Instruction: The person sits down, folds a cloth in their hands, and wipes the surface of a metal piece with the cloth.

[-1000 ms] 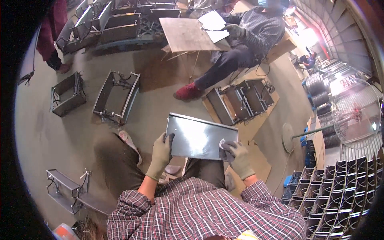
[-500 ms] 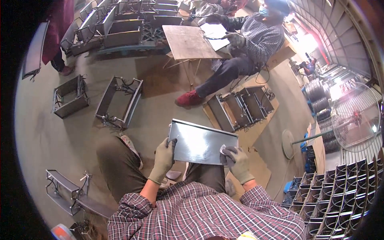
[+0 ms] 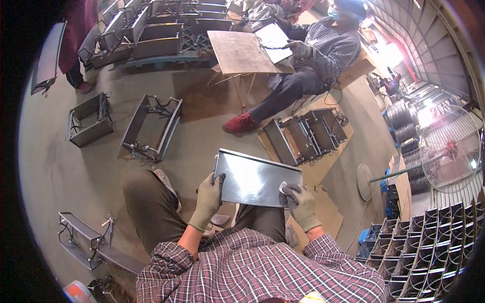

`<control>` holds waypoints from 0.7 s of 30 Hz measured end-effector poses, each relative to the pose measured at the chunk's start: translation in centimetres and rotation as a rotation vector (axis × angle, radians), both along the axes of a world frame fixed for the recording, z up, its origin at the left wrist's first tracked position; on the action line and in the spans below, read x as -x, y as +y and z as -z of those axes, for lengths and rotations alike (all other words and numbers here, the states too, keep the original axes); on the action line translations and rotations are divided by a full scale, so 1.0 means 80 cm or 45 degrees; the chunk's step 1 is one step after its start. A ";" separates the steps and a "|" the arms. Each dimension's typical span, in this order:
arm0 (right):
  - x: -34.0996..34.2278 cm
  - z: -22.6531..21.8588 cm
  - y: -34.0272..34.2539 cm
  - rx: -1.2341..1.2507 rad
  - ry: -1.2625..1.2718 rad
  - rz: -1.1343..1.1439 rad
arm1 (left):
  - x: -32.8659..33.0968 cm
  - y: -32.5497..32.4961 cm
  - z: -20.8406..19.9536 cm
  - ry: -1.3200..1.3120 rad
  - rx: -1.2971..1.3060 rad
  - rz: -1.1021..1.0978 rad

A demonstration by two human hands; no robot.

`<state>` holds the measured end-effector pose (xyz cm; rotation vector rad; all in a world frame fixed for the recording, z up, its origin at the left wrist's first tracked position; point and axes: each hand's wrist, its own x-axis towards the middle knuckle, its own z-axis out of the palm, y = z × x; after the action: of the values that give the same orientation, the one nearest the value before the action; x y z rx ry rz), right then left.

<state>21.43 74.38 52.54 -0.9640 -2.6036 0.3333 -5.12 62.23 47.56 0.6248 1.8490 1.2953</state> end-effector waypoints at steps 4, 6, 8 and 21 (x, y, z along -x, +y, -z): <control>0.002 0.004 -0.001 -0.007 0.012 0.000 | 0.002 0.000 0.006 -0.046 0.075 -0.004; 0.003 0.005 -0.001 -0.023 0.033 0.008 | 0.002 -0.001 0.011 0.005 0.020 -0.021; 0.003 0.006 -0.001 -0.023 0.040 0.010 | 0.002 0.001 0.007 -0.044 0.020 -0.011; 0.000 0.013 -0.001 -0.007 0.049 0.016 | 0.001 0.001 -0.004 -0.037 0.086 -0.007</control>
<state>21.41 74.33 51.47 -0.9621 -2.5620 0.3384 -5.17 62.31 47.84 0.5625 1.8637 1.2341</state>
